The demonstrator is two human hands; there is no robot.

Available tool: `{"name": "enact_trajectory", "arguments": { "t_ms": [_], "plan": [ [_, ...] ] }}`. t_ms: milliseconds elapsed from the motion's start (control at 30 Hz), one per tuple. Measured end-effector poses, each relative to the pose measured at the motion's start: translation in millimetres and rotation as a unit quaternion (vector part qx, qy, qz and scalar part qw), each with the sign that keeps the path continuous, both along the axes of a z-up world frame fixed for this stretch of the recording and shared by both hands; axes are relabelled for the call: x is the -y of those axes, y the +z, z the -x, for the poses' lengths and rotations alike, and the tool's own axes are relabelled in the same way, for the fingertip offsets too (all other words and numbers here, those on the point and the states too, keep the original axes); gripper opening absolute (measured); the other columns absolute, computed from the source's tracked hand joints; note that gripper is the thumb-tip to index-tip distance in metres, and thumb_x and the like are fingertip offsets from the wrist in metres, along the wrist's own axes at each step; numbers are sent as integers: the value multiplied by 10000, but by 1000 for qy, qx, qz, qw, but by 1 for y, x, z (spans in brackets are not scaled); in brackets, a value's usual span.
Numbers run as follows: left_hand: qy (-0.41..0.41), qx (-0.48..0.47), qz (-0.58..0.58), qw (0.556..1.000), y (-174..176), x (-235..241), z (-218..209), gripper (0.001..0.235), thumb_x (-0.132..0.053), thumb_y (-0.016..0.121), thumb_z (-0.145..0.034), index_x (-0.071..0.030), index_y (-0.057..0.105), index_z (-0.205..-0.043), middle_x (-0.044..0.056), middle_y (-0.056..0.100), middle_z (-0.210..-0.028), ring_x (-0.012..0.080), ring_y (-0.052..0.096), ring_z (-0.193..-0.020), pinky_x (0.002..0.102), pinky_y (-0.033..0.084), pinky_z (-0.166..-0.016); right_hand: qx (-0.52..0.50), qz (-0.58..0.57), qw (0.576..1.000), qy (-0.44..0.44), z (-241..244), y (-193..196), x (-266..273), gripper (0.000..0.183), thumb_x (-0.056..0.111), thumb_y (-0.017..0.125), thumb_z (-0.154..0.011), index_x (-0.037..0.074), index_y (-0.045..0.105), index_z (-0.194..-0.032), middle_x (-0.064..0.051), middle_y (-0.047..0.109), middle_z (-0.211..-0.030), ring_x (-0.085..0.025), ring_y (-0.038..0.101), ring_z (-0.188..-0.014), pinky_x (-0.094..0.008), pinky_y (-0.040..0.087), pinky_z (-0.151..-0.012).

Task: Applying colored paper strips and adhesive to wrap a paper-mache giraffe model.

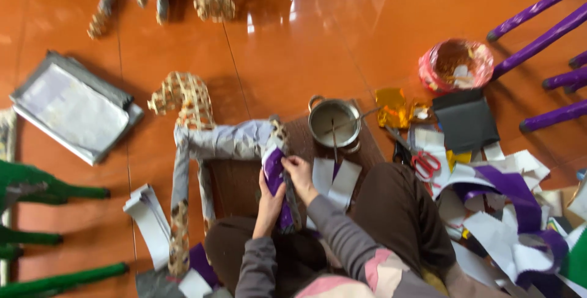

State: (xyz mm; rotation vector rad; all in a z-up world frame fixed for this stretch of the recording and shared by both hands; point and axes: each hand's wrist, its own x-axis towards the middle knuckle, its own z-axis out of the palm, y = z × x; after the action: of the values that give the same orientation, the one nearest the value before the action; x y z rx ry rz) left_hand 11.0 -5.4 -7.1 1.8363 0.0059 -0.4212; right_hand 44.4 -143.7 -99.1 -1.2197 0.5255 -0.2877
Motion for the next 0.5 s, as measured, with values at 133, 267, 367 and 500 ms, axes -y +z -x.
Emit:
{"name": "enact_trajectory", "arguments": {
  "t_ms": [133, 267, 367, 500],
  "plan": [
    [-1, 15, 29, 999, -3, -3, 5, 891, -161, 685, -929, -199, 127, -1623, 229, 583, -1398, 329, 642, -1203, 398, 509, -1004, 65, -273, 958, 66, 4, 6, 5, 80, 135, 746, -979, 56, 740, -966, -19, 733, -912, -113, 666, -810, -270, 526, -747],
    [16, 10, 80, 997, 1, -3, 9, 904, -151, 678, -946, -198, 90, -1631, 233, 575, -1392, 299, 637, -1161, 377, 521, -961, 72, -377, 920, 76, 1, 0, 6, 67, 132, 698, -972, 71, 726, -980, -35, 751, -939, -163, 699, -857, -313, 564, -820],
    [60, -67, 153, 984, 1, -3, 15, 889, -169, 652, -959, -219, 63, -1623, 196, 609, -1320, 256, 666, -1034, 360, 568, -838, 61, -354, 931, 70, 7, 5, 7, 73, 142, 683, -981, 77, 717, -978, -30, 742, -929, -159, 698, -848, -314, 568, -808],
    [62, -145, 244, 957, -9, -7, 25, 700, -244, 606, -1023, -151, 216, -1597, 108, 627, -1103, 208, 676, -756, 348, 596, -596, 28, -188, 980, 65, 2, -58, 7, 138, 194, 684, -1068, 76, 692, -997, 27, 639, -866, -85, 565, -752, -258, 483, -671]
  ]
}}
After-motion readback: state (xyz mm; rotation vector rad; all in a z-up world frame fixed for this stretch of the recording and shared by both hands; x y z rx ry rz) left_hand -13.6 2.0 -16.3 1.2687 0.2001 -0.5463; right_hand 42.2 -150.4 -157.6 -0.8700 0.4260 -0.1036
